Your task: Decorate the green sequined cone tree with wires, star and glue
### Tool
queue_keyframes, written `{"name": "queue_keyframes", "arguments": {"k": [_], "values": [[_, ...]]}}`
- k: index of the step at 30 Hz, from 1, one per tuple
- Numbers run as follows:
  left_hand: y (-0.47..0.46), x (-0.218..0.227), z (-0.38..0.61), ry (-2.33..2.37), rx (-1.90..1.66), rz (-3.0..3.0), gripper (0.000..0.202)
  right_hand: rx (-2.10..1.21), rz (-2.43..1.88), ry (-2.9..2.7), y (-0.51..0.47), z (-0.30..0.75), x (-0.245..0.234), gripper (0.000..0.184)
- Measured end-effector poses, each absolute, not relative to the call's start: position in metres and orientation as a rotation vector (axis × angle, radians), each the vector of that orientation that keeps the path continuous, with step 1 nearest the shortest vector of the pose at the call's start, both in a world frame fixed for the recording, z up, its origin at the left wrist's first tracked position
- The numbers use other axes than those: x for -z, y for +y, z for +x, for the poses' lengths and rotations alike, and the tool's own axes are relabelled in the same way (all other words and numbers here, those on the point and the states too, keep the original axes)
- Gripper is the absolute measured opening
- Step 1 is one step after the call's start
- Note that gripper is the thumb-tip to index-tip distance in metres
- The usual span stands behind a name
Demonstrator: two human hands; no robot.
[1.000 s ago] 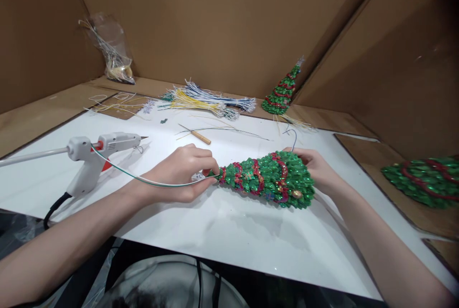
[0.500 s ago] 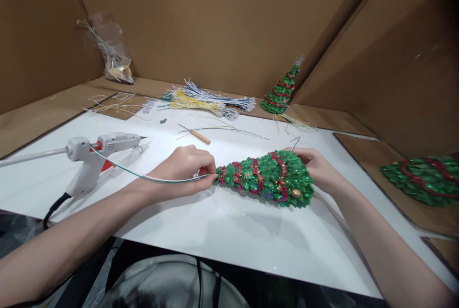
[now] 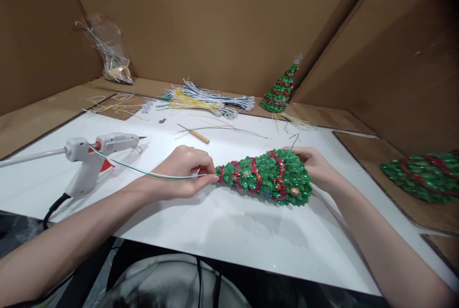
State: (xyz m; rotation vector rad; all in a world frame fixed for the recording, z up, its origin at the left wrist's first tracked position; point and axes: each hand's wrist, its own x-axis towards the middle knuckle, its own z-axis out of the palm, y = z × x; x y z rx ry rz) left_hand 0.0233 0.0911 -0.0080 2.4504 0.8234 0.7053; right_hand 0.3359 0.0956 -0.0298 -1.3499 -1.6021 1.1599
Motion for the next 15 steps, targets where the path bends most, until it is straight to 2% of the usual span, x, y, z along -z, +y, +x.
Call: {"name": "queue_keyframes", "arguments": {"k": [15], "values": [[0.093,0.014,0.027,0.863,-0.730,2.088,0.008,-1.143,-1.354,-1.603,0.095,0.333,0.028,0.019]]}}
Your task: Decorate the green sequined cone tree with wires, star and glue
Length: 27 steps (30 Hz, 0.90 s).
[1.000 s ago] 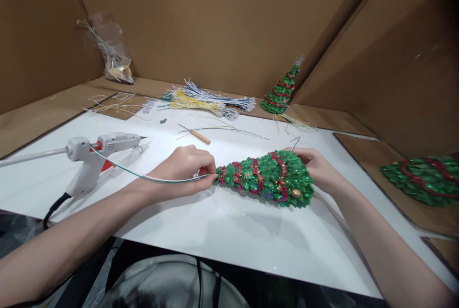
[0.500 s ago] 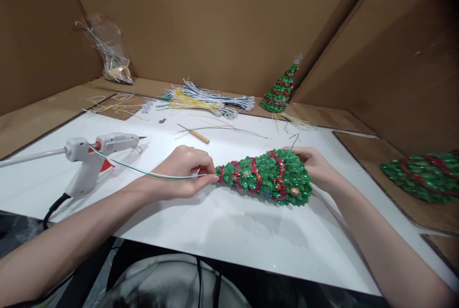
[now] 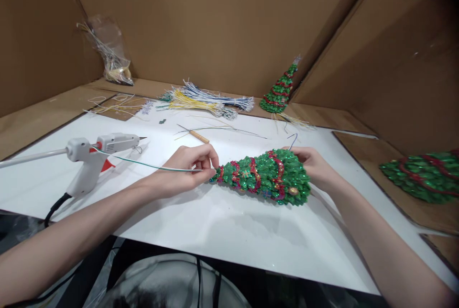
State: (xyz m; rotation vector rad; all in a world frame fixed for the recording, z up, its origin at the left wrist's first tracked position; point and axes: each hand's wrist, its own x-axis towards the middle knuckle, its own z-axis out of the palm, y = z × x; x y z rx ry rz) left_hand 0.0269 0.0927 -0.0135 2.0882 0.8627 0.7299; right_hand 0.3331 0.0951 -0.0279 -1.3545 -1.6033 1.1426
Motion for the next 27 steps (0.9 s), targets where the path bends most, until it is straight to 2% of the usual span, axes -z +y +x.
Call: {"name": "queue_keyframes", "arguments": {"k": [5,12,17,27], "values": [[0.094,0.013,0.025,0.868,-0.662,2.098,0.005,-1.156,-1.375,-1.574,0.095,0.333,0.028,0.017],[0.098,0.004,0.014,0.770,-0.669,2.077,0.020,-1.185,-1.381,-1.559,0.094,0.336,0.030,0.017],[0.098,0.005,0.016,0.834,-0.707,1.997,0.013,-1.182,-1.330,-1.579,0.095,0.336,0.031,0.012],[0.096,0.009,0.021,0.850,-0.698,1.960,0.012,-1.195,-1.339,-1.570,0.097,0.338,0.035,0.015]]}}
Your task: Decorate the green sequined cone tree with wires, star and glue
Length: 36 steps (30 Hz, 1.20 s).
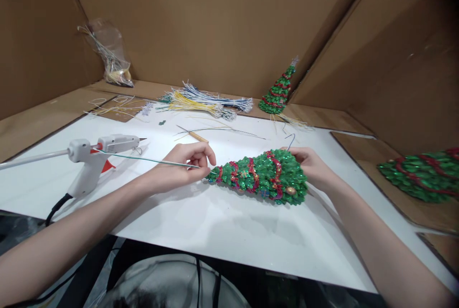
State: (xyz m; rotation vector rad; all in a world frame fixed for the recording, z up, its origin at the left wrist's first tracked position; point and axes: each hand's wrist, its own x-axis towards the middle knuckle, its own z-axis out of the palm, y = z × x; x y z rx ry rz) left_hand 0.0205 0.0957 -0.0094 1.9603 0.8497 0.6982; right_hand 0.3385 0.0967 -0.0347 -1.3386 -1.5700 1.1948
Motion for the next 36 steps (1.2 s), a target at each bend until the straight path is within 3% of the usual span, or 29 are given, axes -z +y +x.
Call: {"name": "queue_keyframes", "arguments": {"k": [20,36], "values": [[0.0949,0.0076,0.0203,0.871,-0.727,2.073,0.015,-1.150,-1.318,-1.622,0.0952,0.3368,0.0323,0.005],[0.0942,0.0112,0.0170,0.924,-0.672,2.293,0.010,-1.132,-1.362,-1.601,0.0947,0.3365,0.0310,0.016]]}}
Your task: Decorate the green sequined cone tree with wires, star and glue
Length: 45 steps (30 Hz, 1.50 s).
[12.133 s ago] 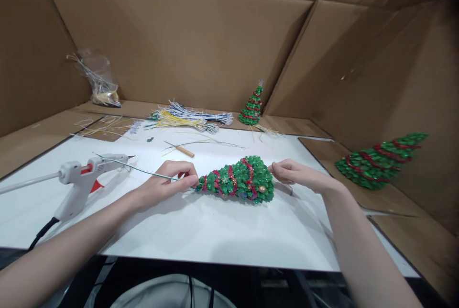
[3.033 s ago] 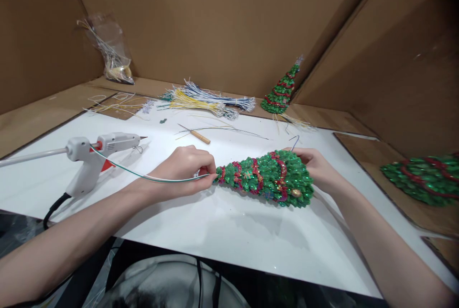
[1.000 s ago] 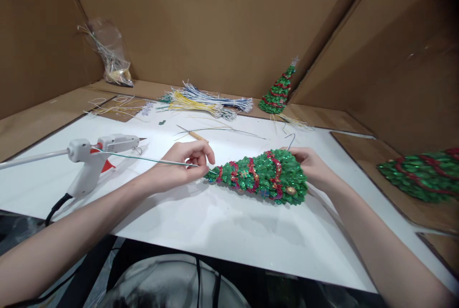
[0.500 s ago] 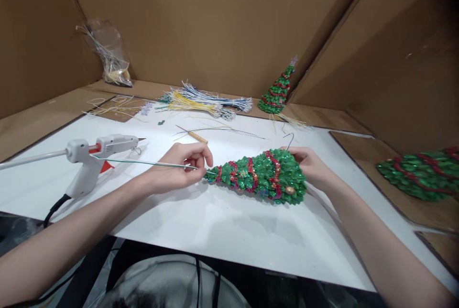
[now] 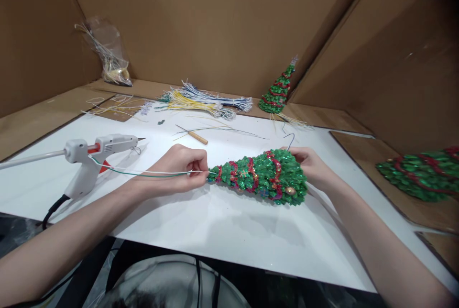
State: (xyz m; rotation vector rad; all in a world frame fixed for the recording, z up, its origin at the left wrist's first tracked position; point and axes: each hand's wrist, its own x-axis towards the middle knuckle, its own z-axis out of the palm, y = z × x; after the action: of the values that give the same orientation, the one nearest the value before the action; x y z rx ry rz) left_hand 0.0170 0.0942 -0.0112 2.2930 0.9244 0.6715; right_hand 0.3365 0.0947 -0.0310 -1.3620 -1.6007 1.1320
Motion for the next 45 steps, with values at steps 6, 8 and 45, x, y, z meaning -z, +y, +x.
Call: {"name": "queue_keyframes", "arguments": {"k": [6,8,45], "values": [[0.094,0.014,0.017,0.891,-0.701,2.291,0.010,-1.155,-1.363,-1.596,0.095,0.335,0.029,0.015],[0.094,0.015,0.017,0.891,-0.688,2.288,0.010,-1.144,-1.380,-1.596,0.094,0.333,0.028,0.016],[0.096,0.006,0.017,0.853,-0.687,2.117,0.012,-1.046,-1.365,-1.701,0.094,0.333,0.030,0.022]]}}
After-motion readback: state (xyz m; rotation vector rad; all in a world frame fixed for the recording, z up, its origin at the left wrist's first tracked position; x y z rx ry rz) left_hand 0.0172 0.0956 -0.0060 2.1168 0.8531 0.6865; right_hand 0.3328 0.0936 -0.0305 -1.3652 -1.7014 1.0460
